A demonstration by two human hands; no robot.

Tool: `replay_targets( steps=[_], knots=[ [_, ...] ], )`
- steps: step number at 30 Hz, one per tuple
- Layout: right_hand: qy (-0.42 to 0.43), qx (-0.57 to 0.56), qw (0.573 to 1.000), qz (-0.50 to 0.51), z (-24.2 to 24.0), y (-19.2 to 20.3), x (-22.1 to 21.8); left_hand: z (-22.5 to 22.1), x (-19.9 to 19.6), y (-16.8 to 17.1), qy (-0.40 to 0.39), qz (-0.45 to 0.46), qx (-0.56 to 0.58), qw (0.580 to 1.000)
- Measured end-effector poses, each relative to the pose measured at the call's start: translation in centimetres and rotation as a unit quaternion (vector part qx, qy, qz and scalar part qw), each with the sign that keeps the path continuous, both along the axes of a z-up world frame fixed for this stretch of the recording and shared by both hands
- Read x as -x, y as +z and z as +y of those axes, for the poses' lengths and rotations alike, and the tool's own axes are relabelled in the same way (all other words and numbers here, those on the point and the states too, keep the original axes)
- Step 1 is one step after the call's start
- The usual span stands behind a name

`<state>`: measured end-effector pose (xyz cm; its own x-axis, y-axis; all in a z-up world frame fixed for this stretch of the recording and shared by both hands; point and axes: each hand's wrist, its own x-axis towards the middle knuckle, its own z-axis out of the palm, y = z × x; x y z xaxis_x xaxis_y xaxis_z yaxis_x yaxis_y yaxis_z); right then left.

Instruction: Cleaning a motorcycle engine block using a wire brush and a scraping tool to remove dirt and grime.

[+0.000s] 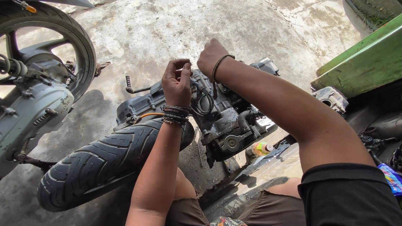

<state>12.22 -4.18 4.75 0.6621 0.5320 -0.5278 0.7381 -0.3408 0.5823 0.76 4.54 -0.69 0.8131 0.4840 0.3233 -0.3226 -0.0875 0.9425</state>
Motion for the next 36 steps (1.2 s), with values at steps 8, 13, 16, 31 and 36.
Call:
replay_targets(
  steps=[8, 13, 16, 31, 36],
  knots=[
    [0.052, -0.107, 0.983, -0.138, -0.7, 1.7, -6.7, -0.7, -0.3, -1.2, 0.032, 0.051, -0.049, 0.997],
    [-0.046, -0.159, 0.985, 0.056, -1.8, -3.3, -5.9, -1.4, -1.3, -2.6, 0.017, 0.060, -0.012, 0.998],
    [0.069, -0.183, 0.975, -0.100, -3.4, -3.0, -8.7, -1.7, -1.2, -2.6, 0.016, 0.096, -0.028, 0.995],
    [-0.093, -0.433, 0.895, -0.050, -8.4, -2.2, -9.0, -2.6, -0.5, -1.9, -0.038, 0.157, -0.195, 0.967],
    [-0.072, -0.146, 0.974, 0.156, -7.1, -3.9, -2.0, -3.0, -0.5, -0.8, -0.041, 0.184, -0.231, 0.955]
  ],
)
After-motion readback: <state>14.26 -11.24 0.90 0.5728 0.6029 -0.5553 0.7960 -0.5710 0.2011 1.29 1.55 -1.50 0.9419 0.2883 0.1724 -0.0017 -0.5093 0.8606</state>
